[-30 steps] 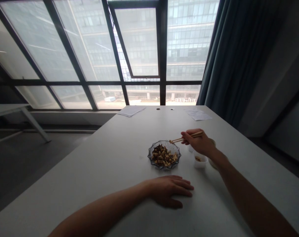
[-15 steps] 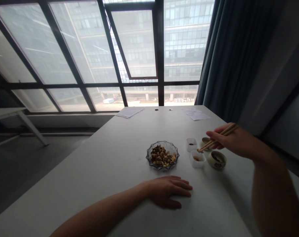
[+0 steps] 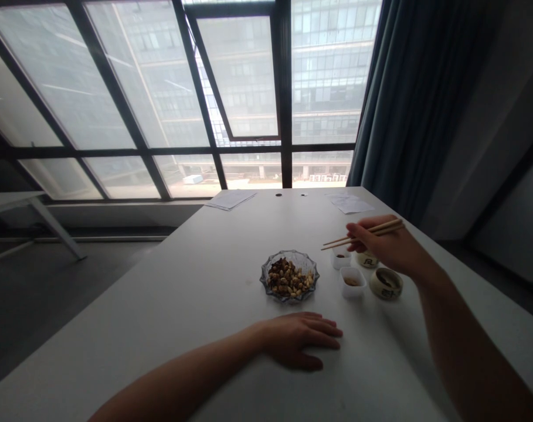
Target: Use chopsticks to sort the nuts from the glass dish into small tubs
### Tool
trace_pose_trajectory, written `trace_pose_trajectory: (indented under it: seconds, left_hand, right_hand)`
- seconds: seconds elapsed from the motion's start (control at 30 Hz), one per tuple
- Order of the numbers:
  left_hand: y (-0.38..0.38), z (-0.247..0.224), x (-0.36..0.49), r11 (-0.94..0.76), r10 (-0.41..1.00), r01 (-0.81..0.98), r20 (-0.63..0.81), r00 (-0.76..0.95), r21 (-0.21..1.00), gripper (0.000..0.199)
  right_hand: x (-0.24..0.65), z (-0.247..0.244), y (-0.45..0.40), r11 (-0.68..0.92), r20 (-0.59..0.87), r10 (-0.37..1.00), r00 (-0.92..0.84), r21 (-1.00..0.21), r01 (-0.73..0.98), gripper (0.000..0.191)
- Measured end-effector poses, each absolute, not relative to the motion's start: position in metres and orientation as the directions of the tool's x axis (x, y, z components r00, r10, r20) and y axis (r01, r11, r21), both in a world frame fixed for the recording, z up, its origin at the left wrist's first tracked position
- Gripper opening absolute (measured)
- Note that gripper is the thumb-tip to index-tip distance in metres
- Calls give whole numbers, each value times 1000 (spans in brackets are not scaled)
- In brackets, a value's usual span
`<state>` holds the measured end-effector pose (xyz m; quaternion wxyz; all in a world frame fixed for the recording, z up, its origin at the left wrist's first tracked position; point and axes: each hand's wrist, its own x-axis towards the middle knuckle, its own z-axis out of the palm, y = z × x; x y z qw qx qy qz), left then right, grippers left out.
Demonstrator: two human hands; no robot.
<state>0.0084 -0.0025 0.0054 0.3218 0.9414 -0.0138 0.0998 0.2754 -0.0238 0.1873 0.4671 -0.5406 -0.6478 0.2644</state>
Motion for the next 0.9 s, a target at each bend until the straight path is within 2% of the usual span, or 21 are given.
trace_pose_trajectory:
  seconds: [0.4, 0.9]
  left_hand:
    - [-2, 7, 6, -794, 33, -99, 206, 978, 600, 63]
    - [0, 4, 4, -804, 25, -105, 210, 977, 585, 60]
  right_hand:
    - [236, 141, 14, 367, 209, 921, -328, -742, 561, 33]
    - [234, 119, 31, 383, 201, 910, -363, -744, 547, 40]
